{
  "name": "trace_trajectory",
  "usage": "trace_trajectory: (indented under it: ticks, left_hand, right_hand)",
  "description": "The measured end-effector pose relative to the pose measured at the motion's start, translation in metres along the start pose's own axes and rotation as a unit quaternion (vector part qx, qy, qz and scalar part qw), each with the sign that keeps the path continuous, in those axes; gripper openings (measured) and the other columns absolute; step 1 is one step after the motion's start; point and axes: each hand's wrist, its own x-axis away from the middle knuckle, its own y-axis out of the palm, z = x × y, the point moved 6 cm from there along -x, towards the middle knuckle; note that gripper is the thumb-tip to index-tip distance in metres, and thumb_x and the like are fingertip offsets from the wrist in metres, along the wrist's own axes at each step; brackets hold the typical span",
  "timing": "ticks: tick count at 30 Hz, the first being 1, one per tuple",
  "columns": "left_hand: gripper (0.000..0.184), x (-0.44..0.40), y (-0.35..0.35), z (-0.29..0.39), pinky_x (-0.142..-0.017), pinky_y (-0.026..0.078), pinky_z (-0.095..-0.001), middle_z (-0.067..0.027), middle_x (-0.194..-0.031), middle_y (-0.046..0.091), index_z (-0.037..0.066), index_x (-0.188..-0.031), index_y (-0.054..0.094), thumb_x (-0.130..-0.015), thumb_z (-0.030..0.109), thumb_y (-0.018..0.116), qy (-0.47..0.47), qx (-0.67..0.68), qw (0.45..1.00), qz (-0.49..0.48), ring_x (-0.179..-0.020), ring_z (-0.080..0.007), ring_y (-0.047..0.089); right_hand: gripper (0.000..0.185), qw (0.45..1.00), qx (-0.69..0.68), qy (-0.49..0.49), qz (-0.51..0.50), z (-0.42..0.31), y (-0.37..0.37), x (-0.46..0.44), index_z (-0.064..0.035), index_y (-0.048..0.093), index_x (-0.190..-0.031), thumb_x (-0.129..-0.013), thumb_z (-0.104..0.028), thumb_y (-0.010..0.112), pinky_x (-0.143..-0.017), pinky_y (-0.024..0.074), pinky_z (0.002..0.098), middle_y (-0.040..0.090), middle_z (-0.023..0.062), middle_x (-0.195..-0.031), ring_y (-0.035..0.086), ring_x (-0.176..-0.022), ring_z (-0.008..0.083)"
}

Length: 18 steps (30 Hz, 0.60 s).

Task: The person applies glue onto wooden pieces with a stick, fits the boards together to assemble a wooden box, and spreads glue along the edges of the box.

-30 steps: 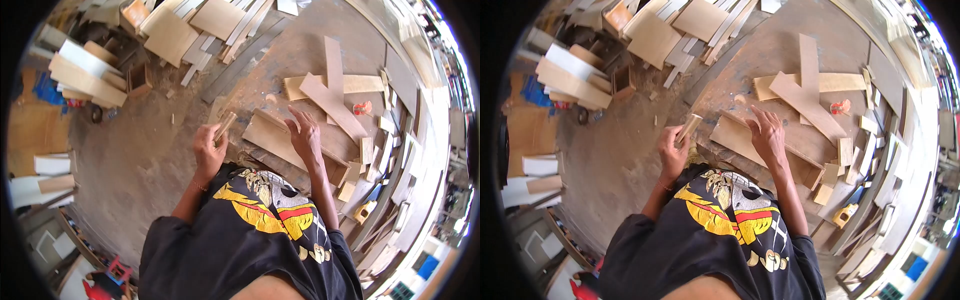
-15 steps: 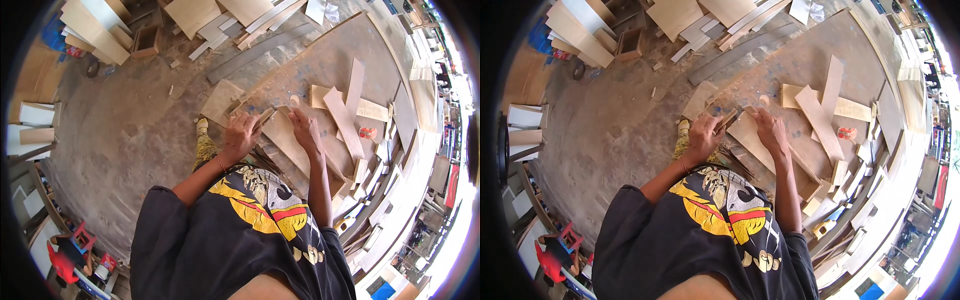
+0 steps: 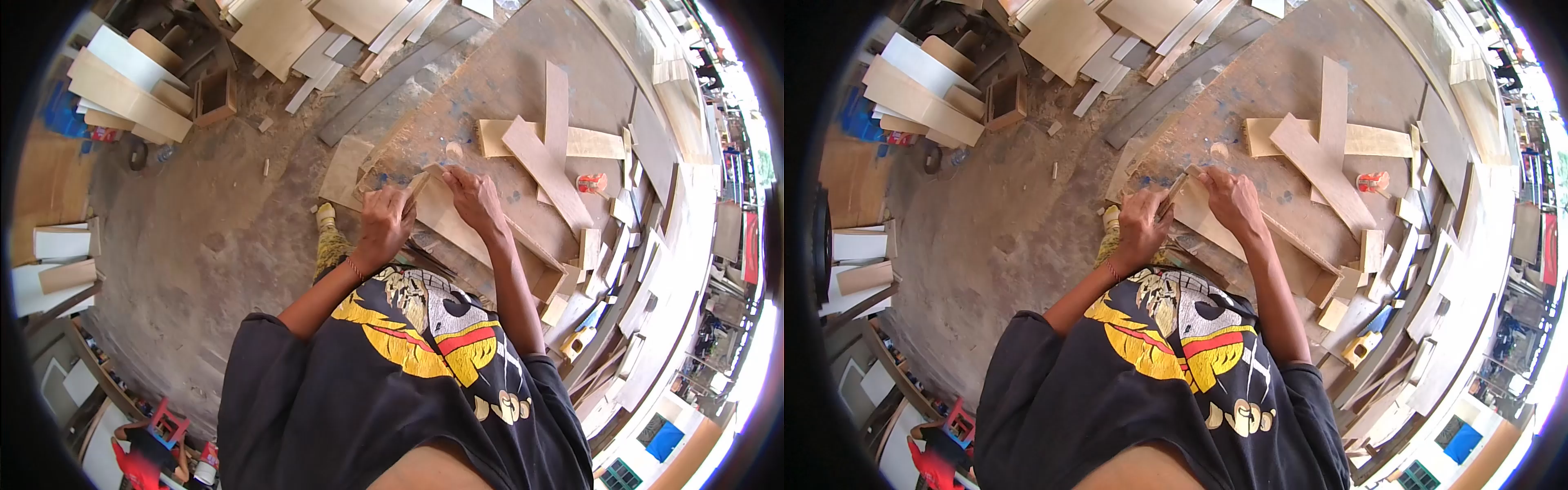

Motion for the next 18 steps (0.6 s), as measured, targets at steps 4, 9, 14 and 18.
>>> trace_trajectory:
  ticks: [4,9,14,18]
  left_hand:
    - [0.028,-0.001,0.002,0.0,-0.07,0.04,-0.0389,-0.0107,-0.079,0.055,0.004,-0.098,0.059,-0.071,0.008,0.067,-0.002,-0.004,1.0,-0.003,-0.075,-0.029,0.053]
    - [0.029,-0.006,0.007,-0.001,-0.07,0.04,-0.039,-0.0113,-0.08,0.056,0.003,-0.098,0.06,-0.071,0.007,0.067,-0.01,0.003,1.0,-0.003,-0.075,-0.0292,0.053]
    - [0.027,-0.009,0.009,0.002,-0.07,0.042,-0.038,-0.0113,-0.082,0.058,0.003,-0.096,0.061,-0.07,0.006,0.067,-0.021,0.01,1.0,-0.003,-0.076,-0.029,0.055]
    - [0.027,-0.007,0.014,0.001,-0.07,0.043,-0.038,-0.0113,-0.082,0.059,0.003,-0.096,0.061,-0.069,0.006,0.066,-0.017,0.008,1.0,-0.002,-0.076,-0.0292,0.056]
  right_hand:
    - [0.022,1.0,-0.018,-0.01,0.012,0.0,-0.001,0.001,-0.0065,0.06,-0.085,-0.089,-0.026,0.051,-0.061,0.0449,0.0467,0.06,0.0206,-0.073,0.058,-0.071,0.0403]
    - [0.017,0.999,-0.035,-0.03,0.013,-0.001,-0.001,0.002,-0.0075,0.06,-0.091,-0.088,-0.022,0.051,-0.062,0.0455,0.0453,0.062,0.0181,-0.081,0.059,-0.074,0.0384]
    - [0.014,0.998,-0.034,-0.045,0.013,0.001,-0.001,0.002,-0.0071,0.059,-0.09,-0.087,-0.019,0.052,-0.061,0.0447,0.0453,0.062,0.0177,-0.08,0.059,-0.073,0.0384]
    - [0.013,0.996,-0.044,-0.077,0.034,0.004,0.001,0.002,-0.0058,0.056,-0.084,-0.086,-0.018,0.053,-0.059,0.0435,0.0463,0.06,0.0191,-0.073,0.058,-0.07,0.0389]
